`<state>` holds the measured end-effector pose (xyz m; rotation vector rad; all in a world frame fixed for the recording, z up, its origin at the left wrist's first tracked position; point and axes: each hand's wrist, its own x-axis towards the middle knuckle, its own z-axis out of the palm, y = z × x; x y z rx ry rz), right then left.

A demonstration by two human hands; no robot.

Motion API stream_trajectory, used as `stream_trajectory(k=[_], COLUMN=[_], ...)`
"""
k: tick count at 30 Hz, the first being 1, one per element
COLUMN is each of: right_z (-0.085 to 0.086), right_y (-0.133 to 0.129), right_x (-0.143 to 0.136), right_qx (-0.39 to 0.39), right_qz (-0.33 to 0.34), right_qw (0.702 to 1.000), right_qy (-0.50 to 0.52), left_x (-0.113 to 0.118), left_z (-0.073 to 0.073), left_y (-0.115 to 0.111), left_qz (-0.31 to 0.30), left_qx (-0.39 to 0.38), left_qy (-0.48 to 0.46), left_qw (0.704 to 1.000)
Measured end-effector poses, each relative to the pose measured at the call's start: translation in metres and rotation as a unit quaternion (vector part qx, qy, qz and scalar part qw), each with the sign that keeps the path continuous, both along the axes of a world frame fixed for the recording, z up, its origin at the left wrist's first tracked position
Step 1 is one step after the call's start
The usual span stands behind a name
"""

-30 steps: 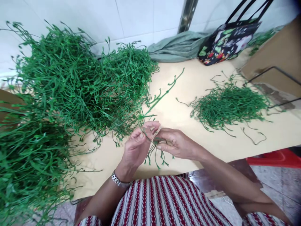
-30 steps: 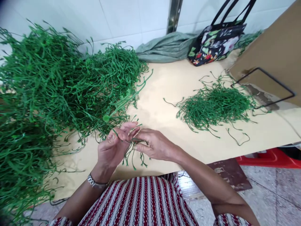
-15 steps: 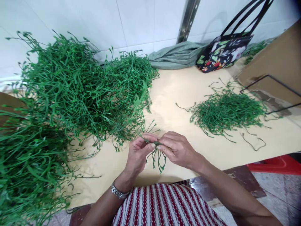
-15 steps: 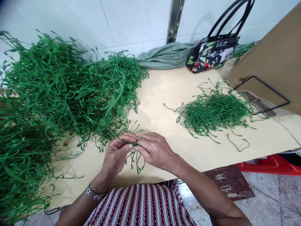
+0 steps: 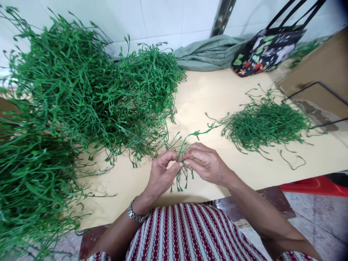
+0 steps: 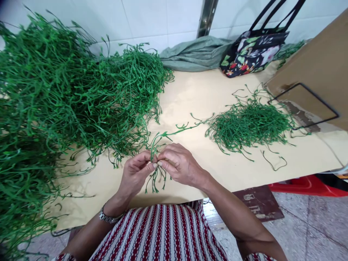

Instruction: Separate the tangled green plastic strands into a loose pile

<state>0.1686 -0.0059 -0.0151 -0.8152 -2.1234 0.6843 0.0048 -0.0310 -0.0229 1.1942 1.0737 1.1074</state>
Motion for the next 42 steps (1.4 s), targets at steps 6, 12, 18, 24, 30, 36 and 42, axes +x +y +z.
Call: stream_trajectory(k=[6,12,18,24,30,36,42], right_z=[-0.004,0.000,0.000,0.000,0.003,0.003,0.003], right_y=[-0.001,-0.003,-0.003,-0.006,-0.007,-0.013,-0.007], right_x=[0.003,-0.001,-0.002,-0.001,-0.001,-0.003,0.001], right_qx=[0.094,0.180,0.222,0.212,0.197,0.197,0.111], right_qz=[0.006,-0.016,-0.038,-0.059,-0.027,-0.028,0.076], right_qw=[0.993,0.975,0.962,0.966,0.972,0.959,0.978], right_qy=[-0.074,-0.130,-0.157,-0.138,-0.126,-0.201,-0.160], left_x=[0.001,0.002,0.002,0.002,-0.003,-0.009,-0.020], left_z=[-0.004,-0.001,0.004,0.004,0.010,0.007,0.003], left_y=[-0.002,-0.005,-0.009,-0.011,-0.008,-0.007,-0.003], left_qz=[0.018,0.036,0.035,0.014,-0.051,-0.036,-0.105], left_qx=[-0.010,-0.004,-0.019,-0.025,0.013,0.133,0.167], left_qy=[-0.007,0.039,0.044,0.072,0.112,0.218,0.138], left_qw=[1.000,0.999,0.998,0.997,0.992,0.966,0.971])
